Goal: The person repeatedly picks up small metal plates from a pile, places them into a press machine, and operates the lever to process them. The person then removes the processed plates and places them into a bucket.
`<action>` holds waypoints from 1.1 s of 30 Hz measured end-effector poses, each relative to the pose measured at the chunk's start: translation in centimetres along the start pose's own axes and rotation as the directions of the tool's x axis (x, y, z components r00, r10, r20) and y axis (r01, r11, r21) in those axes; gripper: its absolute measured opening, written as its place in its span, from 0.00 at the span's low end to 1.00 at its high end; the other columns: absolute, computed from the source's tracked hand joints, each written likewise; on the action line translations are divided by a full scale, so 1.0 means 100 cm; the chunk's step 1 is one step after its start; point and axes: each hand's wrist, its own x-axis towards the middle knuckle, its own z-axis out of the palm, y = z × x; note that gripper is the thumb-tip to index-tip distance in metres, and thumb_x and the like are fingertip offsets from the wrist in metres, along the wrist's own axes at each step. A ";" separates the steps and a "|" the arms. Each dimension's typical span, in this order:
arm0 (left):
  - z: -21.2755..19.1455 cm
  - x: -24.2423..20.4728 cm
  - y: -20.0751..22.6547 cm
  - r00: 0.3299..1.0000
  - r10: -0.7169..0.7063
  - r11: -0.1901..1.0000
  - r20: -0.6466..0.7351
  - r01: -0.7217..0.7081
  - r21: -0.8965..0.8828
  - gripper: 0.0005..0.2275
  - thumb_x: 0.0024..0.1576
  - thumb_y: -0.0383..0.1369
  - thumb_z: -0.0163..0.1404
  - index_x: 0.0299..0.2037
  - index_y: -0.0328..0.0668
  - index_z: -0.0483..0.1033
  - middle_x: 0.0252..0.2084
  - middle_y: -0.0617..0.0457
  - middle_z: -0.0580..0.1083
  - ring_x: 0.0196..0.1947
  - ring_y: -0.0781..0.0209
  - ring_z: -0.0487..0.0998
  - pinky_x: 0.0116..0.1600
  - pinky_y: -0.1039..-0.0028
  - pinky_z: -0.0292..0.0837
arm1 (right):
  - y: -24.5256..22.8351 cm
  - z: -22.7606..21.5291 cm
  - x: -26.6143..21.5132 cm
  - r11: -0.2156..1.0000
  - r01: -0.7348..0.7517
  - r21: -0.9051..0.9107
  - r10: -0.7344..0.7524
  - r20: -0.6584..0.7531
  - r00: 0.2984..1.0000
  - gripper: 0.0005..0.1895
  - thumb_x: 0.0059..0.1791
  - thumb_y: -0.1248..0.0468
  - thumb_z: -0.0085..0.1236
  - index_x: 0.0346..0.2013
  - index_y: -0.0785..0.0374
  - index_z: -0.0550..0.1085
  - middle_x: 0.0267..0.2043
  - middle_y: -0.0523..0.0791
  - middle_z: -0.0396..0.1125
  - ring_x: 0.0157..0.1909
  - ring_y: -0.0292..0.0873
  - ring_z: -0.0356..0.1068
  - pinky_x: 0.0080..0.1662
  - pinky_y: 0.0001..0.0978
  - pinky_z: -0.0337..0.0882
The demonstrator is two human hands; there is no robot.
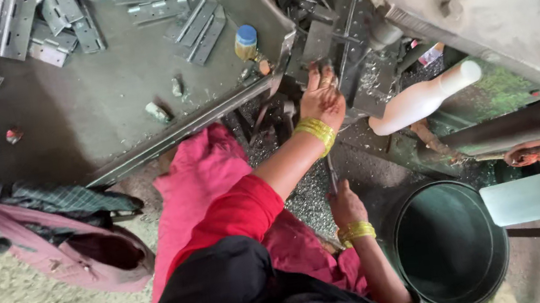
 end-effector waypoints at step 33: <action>0.008 0.095 -0.013 0.974 -0.062 0.996 0.219 0.075 -0.055 0.25 0.67 0.37 0.24 0.73 0.40 0.55 0.77 0.46 0.52 0.78 0.49 0.44 0.75 0.42 0.21 | 0.014 0.029 0.004 0.964 0.150 0.217 -0.143 -0.046 0.989 0.24 0.52 0.48 0.54 0.48 0.65 0.65 0.39 0.63 0.72 0.45 0.70 0.70 0.44 0.62 0.68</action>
